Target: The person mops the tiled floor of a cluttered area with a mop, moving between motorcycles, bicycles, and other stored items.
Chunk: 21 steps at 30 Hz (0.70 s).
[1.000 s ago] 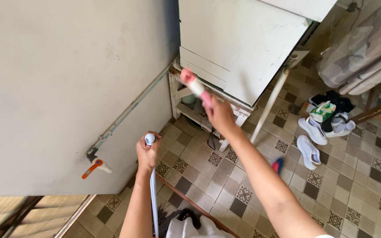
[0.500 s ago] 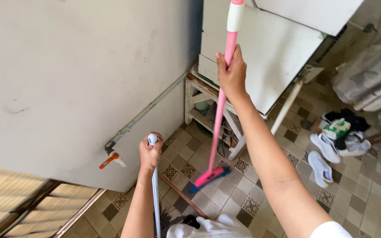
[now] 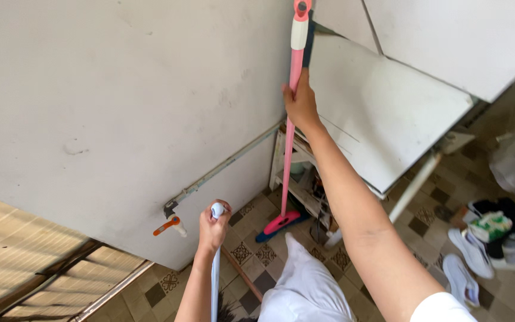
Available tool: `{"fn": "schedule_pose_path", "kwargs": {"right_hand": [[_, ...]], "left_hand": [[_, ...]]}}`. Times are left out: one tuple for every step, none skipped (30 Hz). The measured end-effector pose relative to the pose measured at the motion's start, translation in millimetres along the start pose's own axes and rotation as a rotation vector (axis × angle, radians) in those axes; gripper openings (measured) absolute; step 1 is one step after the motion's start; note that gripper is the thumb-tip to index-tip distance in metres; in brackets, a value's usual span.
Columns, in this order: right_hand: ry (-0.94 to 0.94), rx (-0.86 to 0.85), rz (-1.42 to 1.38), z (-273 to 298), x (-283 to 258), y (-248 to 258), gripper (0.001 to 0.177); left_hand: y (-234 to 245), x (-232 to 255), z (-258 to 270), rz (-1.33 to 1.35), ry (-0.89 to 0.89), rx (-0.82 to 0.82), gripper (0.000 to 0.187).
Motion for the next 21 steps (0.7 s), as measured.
{"fn": "schedule_pose_path", "kwargs": {"right_hand": [[0.023,-0.034,0.087,0,19,-7,0.037],[0.028,-0.04,0.08,3,38,-16,0.037],[0.044,-0.036,0.163,9,56,-25,0.037],[0.06,-0.032,0.246,14,74,-33,0.038],[-0.061,-0.083,0.233,18,95,-41,0.037],[-0.181,-0.136,0.22,22,114,-48,0.037],[-0.182,-0.145,0.214,31,130,-54,0.037],[-0.181,-0.157,0.203,37,145,-60,0.043],[-0.191,-0.169,0.195,46,159,-65,0.049],[-0.203,-0.176,0.191,51,172,-71,0.049],[-0.197,-0.151,0.167,61,181,-74,0.052],[-0.191,-0.126,0.144,71,189,-76,0.054],[-0.223,-0.13,0.156,91,196,-71,0.054],[-0.326,-0.168,0.059,113,202,-68,0.052],[-0.428,-0.188,-0.032,134,208,-60,0.049],[-0.461,-0.174,-0.014,159,212,-50,0.049],[-0.401,-0.142,0.009,185,216,-35,0.045],[-0.341,-0.112,0.033,212,219,-20,0.04],[-0.436,-0.075,0.073,242,224,-2,0.027],[-0.529,-0.036,0.112,273,227,17,0.017],[-0.487,0.036,0.137,300,229,40,0.016]], "left_hand": [[0,-3,-3,-0.031,-0.017,-0.002,0.006],[-1,-5,-7,-0.063,-0.034,-0.003,0.006],[-3,-8,-9,-0.061,-0.038,0.007,0.006],[-6,-9,-11,-0.064,-0.063,0.001,0.007],[-10,-8,-20,-0.066,-0.092,-0.003,0.008],[-15,-6,-30,-0.062,-0.098,0.008,0.008],[-18,-9,-32,-0.107,-0.045,0.02,0.008],[-21,-13,-36,-0.151,0.009,0.032,0.009],[-25,-16,-43,-0.156,0.022,0.033,0.009],[-30,-18,-52,-0.165,-0.031,0.042,0.009],[-36,-23,-60,-0.174,-0.08,0.041,0.009],[-43,-29,-70,-0.179,-0.062,0.032,0.009],[-50,-35,-79,-0.168,-0.089,0.013,0.009],[-58,-42,-85,-0.156,-0.115,-0.005,0.009],[-66,-47,-93,-0.162,-0.095,-0.039,0.009],[-74,-52,-98,-0.159,-0.082,-0.044,0.009],[-87,-54,-106,-0.155,-0.075,-0.058,0.009],[-102,-56,-111,-0.161,-0.061,-0.101,0.009],[-115,-59,-115,-0.196,-0.005,-0.088,0.009],[-130,-61,-116,-0.234,0.049,-0.076,0.01],[-149,-61,-117,-0.239,0.054,-0.121,0.01]]}}
Point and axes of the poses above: each hand's wrist, its own z-axis away from the middle knuckle, its own y-axis out of the back of the hand, x = y × z, the point moved 2 cm from there along -z, towards the middle knuckle, and after that the axes turned 9 degrees about y, right-handed, at the moved point
